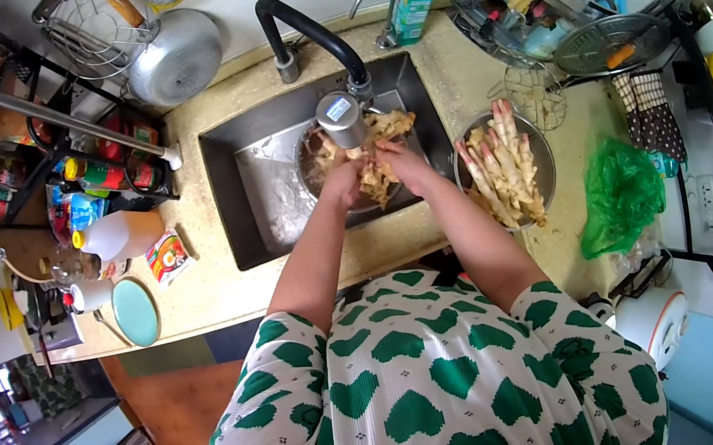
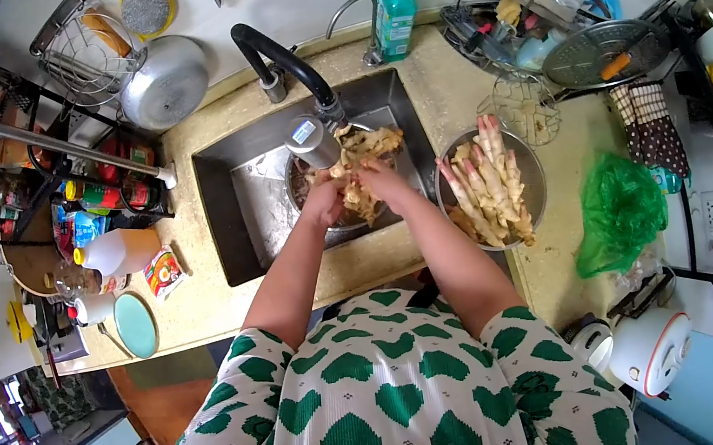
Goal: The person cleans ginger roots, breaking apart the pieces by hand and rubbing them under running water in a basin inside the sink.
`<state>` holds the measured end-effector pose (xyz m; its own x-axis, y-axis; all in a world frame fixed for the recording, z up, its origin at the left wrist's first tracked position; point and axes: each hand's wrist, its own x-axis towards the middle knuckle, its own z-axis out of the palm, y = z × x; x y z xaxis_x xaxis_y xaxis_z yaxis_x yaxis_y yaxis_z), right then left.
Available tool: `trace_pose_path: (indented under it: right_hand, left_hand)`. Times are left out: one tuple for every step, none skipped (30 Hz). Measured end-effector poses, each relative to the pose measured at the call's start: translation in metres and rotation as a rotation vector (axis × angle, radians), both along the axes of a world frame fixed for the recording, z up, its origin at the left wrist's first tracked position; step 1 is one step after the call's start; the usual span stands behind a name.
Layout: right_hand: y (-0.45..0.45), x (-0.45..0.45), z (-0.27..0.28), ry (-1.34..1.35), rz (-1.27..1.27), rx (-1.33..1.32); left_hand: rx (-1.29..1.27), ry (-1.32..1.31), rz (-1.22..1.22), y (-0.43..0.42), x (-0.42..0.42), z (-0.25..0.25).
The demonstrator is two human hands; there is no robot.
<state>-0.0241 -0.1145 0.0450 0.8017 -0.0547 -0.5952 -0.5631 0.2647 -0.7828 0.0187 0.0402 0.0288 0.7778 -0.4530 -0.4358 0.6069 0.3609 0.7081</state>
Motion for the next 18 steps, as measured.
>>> trace_pose_path:
  right_hand:
    - [0.0,-0.001,0.0,-0.012,-0.007,0.048]
    - [0.0,-0.001,0.001,-0.025,-0.013,0.097]
    - [0.001,-0.001,0.007,-0.023,-0.019,0.062]
    - [0.003,-0.001,0.013,-0.021,-0.026,0.028]
    - [0.005,-0.001,0.019,-0.019,-0.034,-0.007]
    - [0.008,0.0,0.017,-0.043,-0.002,0.02]
    - [0.012,0.001,0.016,-0.068,0.031,0.046]
    - [0.015,0.002,0.014,-0.095,0.064,0.072]
    - [0.018,0.005,0.011,-0.076,0.083,0.138]
    - [0.021,0.005,0.009,-0.056,0.102,0.204]
    - [0.025,0.004,0.007,-0.035,0.121,0.27]
    - [0.033,0.002,0.019,-0.036,0.004,0.222]
    - [0.038,0.006,0.019,0.022,-0.044,0.16]
    - [0.043,0.009,0.021,0.082,-0.093,0.098]
    - [0.043,0.011,0.02,0.143,-0.143,0.037]
    - [0.042,0.011,0.02,0.138,-0.135,0.062]
    - [0.041,0.011,0.019,0.133,-0.126,0.089]
    - [0.041,0.012,0.018,0.127,-0.114,0.12]
  left_hand:
    - [-0.006,0.033,0.039,-0.001,-0.001,0.004]
    - [-0.01,0.064,0.079,-0.002,-0.002,0.009]
    - [-0.015,0.095,0.118,-0.002,-0.003,0.011]
    - [0.014,0.062,0.101,0.0,-0.004,0.007]
    - [0.042,0.029,0.082,0.003,-0.006,0.005]
    - [0.07,-0.003,0.064,0.005,-0.008,0.005]
    - [0.112,0.032,0.05,0.006,-0.01,0.006]
    - [0.153,0.066,0.037,0.006,-0.011,0.007]
    - [0.193,0.097,0.024,0.004,-0.011,0.012]
    - [0.326,0.088,0.023,0.001,-0.015,0.024]
    - [0.383,0.072,0.03,-0.003,-0.02,0.035]
    - [0.439,0.052,0.037,-0.008,-0.023,0.043]
    - [0.495,0.032,0.045,-0.01,-0.025,0.048]
    - [0.565,-0.01,-0.005,-0.009,-0.026,0.048]
    - [0.493,0.007,-0.001,-0.008,-0.028,0.043]
    - [0.421,0.024,0.003,-0.008,-0.03,0.039]
    - [0.35,0.042,0.007,-0.007,-0.033,0.035]
    - [0.331,0.063,0.049,-0.005,-0.04,0.048]
